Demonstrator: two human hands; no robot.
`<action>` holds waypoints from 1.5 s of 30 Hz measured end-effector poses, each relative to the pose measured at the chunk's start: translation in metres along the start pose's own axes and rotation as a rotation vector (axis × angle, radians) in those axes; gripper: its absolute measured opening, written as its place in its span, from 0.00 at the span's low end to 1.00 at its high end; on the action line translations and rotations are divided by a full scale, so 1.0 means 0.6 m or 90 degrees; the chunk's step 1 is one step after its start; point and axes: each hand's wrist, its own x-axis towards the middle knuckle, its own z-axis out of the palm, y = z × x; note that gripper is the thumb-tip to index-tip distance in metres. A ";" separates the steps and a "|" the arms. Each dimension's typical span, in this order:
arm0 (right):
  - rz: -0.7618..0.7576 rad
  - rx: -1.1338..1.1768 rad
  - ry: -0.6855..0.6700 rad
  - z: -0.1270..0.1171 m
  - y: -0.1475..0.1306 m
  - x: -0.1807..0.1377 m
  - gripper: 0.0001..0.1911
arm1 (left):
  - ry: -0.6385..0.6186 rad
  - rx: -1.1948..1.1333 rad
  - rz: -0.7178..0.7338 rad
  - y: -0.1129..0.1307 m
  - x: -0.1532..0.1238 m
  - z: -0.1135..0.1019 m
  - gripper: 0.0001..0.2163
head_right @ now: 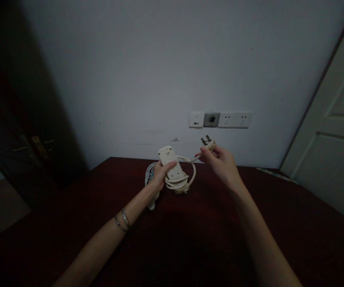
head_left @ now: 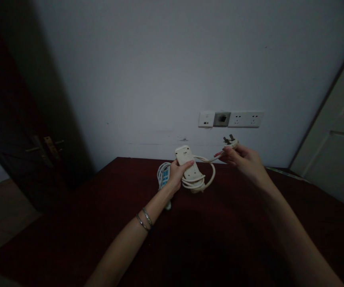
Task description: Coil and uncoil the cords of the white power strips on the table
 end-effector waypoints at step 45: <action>0.055 -0.105 -0.313 0.014 0.138 -0.065 0.26 | -0.116 0.189 -0.365 -0.112 0.001 -0.016 0.04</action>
